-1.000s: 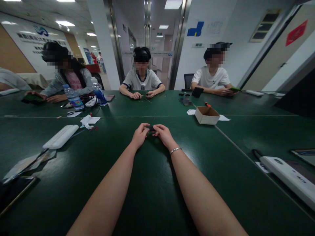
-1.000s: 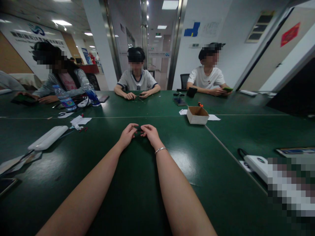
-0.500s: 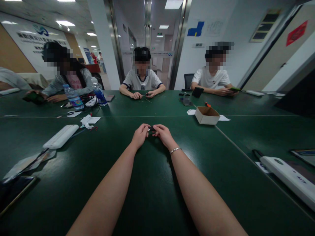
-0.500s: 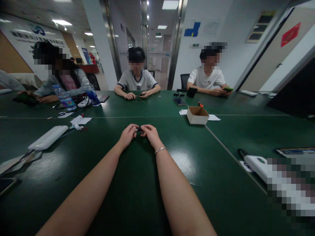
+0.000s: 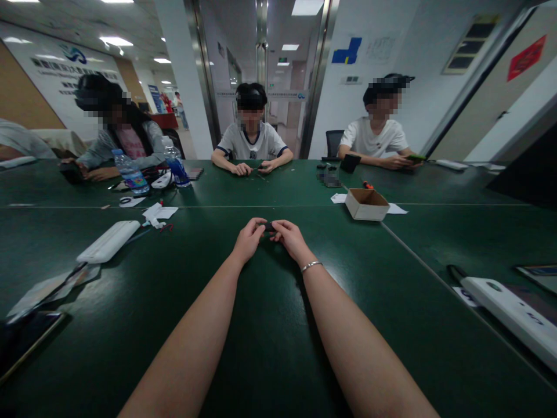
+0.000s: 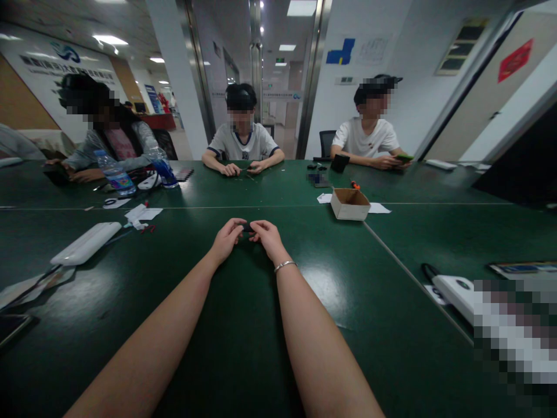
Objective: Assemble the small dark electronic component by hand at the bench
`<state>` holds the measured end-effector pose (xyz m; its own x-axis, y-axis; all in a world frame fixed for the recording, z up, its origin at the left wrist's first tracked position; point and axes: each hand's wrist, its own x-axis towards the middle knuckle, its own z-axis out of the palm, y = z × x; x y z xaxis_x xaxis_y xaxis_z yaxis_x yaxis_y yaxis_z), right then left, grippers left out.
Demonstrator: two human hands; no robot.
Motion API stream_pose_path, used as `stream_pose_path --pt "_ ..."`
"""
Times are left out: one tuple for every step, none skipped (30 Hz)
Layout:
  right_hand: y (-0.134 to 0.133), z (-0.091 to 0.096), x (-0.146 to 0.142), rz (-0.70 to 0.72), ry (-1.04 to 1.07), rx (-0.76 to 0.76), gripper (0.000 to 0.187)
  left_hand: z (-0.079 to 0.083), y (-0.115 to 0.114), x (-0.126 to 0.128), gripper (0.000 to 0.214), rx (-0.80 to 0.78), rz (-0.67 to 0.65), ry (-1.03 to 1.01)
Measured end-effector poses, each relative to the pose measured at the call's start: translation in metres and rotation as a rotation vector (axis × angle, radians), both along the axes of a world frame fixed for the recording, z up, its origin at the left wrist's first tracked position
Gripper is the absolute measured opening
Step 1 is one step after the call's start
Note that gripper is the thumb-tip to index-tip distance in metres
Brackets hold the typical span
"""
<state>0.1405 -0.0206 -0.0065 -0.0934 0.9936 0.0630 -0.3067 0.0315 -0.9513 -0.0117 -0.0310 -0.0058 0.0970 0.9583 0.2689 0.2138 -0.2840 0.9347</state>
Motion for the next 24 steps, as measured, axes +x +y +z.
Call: stream_pose_path --pt "-0.0002 0.0002 0.0001 -0.001 -0.001 0.0 0.039 0.001 -0.001 0.0001 0.027 0.002 -0.001 0.005" --pt "-0.0005 0.0004 0.0001 0.0 -0.003 0.0 0.038 0.002 -0.0019 0.0002 0.026 -0.002 -0.005 0.011" --pt "-0.0007 0.0004 0.0001 0.001 -0.004 0.002 0.038 0.0028 -0.0026 0.0003 0.026 -0.008 -0.009 0.015" --pt "-0.0008 0.0004 0.0001 0.0 -0.004 0.005 0.038 0.0034 -0.003 0.0004 0.027 -0.012 -0.011 0.017" --pt "-0.001 0.0004 0.0 -0.001 -0.002 0.006 0.037 0.0038 -0.0032 0.0005 0.028 -0.011 -0.009 0.014" --pt "-0.0011 0.0003 -0.0001 -0.003 0.003 0.008 0.037 0.004 -0.0032 0.0006 0.029 -0.006 -0.003 0.008" --pt "-0.0012 0.0003 -0.0003 -0.001 0.007 0.008 0.037 0.0041 -0.0029 0.0007 0.03 -0.001 0.006 0.001" --pt "-0.0013 0.0004 -0.0004 0.001 0.01 0.008 0.037 0.0039 -0.0025 0.0009 0.032 0.0 0.011 -0.007" --pt "-0.0013 0.0005 -0.0005 0.002 0.009 0.008 0.038 0.0036 -0.0021 0.001 0.033 -0.006 0.012 -0.012" --pt "-0.0014 0.0007 -0.0006 0.003 0.006 0.006 0.038 0.0033 -0.0017 0.0011 0.032 -0.016 0.008 -0.013" --pt "-0.0015 0.001 -0.0007 0.004 0.004 0.005 0.038 0.003 -0.0013 0.0011 0.031 -0.025 -0.001 -0.01" --pt "-0.0015 0.0011 -0.0007 0.003 0.003 0.005 0.038 0.0027 -0.0011 0.0012 0.03 -0.027 -0.008 -0.006" --pt "-0.0015 0.0012 -0.0008 0.0 0.006 0.006 0.038 0.0025 -0.0009 0.0012 0.029 -0.024 -0.013 -0.002" --pt "-0.0014 0.0012 -0.0008 -0.002 0.01 0.006 0.038 0.0025 -0.0009 0.0012 0.028 -0.02 -0.015 -0.002" --pt "-0.0012 0.001 -0.0009 -0.001 0.013 0.005 0.039 0.0025 -0.0011 0.0012 0.028 -0.02 -0.016 -0.003" --pt "-0.001 0.0006 -0.0009 -0.002 0.015 0.004 0.039 0.0027 -0.0013 0.0012 0.027 -0.022 -0.019 -0.005" --pt "-0.0008 0.0001 -0.0009 -0.004 0.016 0.004 0.039 0.003 -0.0016 0.0012 0.028 -0.023 -0.019 -0.011" --pt "-0.0005 -0.0005 -0.0009 -0.006 0.016 0.004 0.039 0.0033 -0.0019 0.0012 0.028 -0.02 -0.016 -0.017" --pt "-0.0002 -0.001 -0.0008 -0.008 0.015 0.007 0.04 0.0035 -0.0022 0.0011 0.029 -0.014 -0.013 -0.022" --pt "0.0 -0.0014 -0.0007 -0.007 0.01 0.009 0.04 0.0036 -0.0023 0.0011 0.03 -0.007 -0.009 -0.026" --pt "0.0002 -0.0017 -0.0006 -0.008 0.004 0.011 0.04 0.0036 -0.0022 0.001 0.031 -0.002 -0.008 -0.03" --pt "0.0003 -0.0017 -0.0005 -0.01 -0.003 0.011 0.039 0.0034 -0.002 0.0009 0.031 -0.003 -0.01 -0.031" --pt "0.0004 -0.0016 -0.0004 -0.011 -0.009 0.01 0.039 0.0031 -0.0017 0.0008 0.03 -0.005 -0.015 -0.03" --pt "0.0004 -0.0013 -0.0003 -0.013 -0.014 0.008 0.039 0.0027 -0.0014 0.0007 0.03 -0.009 -0.02 -0.027"
